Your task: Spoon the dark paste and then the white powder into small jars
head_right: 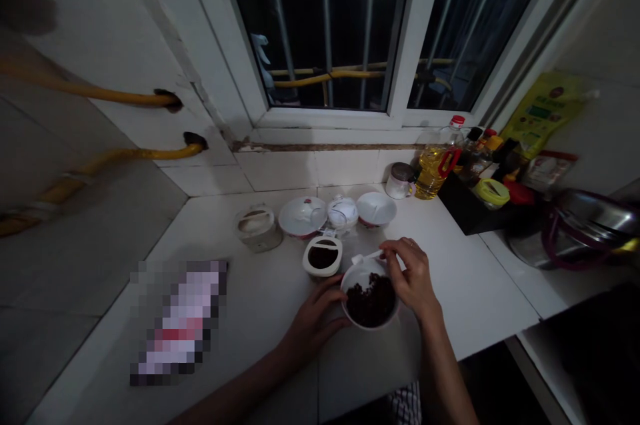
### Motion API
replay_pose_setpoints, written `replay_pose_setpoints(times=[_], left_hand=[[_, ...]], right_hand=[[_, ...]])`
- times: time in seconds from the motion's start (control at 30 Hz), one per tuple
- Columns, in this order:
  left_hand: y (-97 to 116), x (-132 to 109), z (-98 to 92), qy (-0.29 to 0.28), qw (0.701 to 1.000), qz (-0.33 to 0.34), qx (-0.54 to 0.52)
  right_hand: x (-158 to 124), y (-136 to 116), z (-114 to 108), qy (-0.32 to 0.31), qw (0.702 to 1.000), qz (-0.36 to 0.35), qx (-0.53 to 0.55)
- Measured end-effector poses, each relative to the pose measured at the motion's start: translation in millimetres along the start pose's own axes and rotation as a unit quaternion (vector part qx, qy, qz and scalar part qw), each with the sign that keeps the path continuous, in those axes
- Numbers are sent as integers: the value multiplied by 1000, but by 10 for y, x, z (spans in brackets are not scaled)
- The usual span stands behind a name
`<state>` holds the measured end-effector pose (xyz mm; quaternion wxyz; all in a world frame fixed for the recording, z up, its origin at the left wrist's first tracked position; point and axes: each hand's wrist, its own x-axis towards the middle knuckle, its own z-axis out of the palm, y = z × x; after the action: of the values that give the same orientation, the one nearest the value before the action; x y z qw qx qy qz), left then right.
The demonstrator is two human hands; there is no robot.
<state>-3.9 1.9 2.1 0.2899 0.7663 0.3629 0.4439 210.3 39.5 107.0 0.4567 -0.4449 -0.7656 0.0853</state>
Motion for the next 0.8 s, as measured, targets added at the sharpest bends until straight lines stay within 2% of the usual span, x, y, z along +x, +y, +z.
replay_pose_setpoints(times=[0.1,0.2,0.3,0.37,0.43,0.53,0.67,0.8], left_hand=[[-8,1,7,4,1000,3,6],[-8,7,6,3,1000,17,9],[1,10,-4,4,1000,22,6],[6,9,-9,11,1000,24,4],[9,9,-11,13,1000,27,2],[10,12,-13,8,1000,25,0],[7,14,-11,3,1000,16,1],[5,8,-9,1,1000,3,0]], right_hand=[[-31,82,-104,-73,995,52,-42],[-71,83,-103,-153,979,99,-85],[-115,11,-36,-219,964,132,-72],[-137,-40,9,-240,958,152,-45],[-148,-70,34,-237,955,179,-13],[-148,-70,33,-198,948,245,46],[-156,-26,9,-138,916,351,135],[-180,12,-1,-86,887,400,213]])
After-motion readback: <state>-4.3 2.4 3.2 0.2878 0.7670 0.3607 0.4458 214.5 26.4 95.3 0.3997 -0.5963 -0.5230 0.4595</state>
